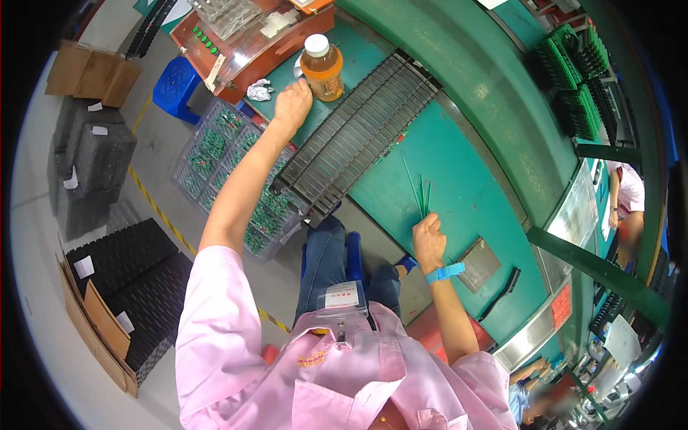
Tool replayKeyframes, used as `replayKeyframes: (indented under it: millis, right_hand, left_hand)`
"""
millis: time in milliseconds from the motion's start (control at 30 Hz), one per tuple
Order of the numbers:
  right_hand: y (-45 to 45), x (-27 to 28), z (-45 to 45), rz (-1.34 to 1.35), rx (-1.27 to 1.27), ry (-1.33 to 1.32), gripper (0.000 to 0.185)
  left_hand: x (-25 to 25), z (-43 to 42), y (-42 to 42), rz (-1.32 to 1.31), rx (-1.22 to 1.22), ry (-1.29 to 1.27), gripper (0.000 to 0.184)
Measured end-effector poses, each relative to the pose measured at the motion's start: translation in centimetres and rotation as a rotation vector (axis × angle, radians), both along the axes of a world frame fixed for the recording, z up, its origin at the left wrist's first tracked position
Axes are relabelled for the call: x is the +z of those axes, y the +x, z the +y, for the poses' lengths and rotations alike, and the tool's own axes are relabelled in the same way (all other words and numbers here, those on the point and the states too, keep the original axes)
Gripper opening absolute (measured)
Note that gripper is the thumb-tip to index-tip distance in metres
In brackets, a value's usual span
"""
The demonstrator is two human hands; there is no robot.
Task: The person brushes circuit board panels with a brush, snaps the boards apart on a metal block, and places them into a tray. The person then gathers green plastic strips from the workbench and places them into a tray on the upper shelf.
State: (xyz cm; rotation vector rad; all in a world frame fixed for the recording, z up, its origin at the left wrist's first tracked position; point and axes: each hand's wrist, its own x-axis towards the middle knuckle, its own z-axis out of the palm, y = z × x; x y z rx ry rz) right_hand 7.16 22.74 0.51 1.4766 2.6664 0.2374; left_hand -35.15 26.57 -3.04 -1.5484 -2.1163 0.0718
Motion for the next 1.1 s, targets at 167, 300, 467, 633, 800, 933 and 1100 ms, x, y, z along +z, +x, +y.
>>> replayKeyframes:
  millis: [167,300,467,633,800,933,1100]
  right_hand:
    - [0.3,0.0,0.0,0.054,-0.050,0.006,0.019]
    - [0.3,0.0,-0.6,0.103,-0.113,-0.042,0.021]
    - [0.0,0.2,-0.6,0.140,-0.242,-0.173,0.022]
    - [-0.4,0.4,-0.5,0.165,-0.321,-0.268,0.023]
    - [-0.7,0.0,-0.5,0.162,-0.412,-0.346,0.024]
    - [-0.4,-0.6,-0.3,0.071,-0.334,-0.294,0.024]
    - [1.0,1.2,0.6,0.196,-0.299,-0.554,0.020]
  left_hand:
    - [0.0,-0.2,-0.4,-0.037,0.042,0.025,0.009]
    - [0.0,-0.9,-0.2,-0.046,0.030,0.029,0.010]
    - [-0.2,-0.5,0.2,-0.071,0.034,0.090,0.013]
    - [0.2,0.1,-1.1,-0.224,0.119,-0.001,0.019]
    - [0.2,0.0,-0.6,-0.240,0.094,-0.054,0.014]
    - [1.8,-1.1,-1.1,-0.363,0.056,-0.144,0.019]
    - [3.6,-2.9,-2.0,-0.611,0.029,-0.117,0.023]
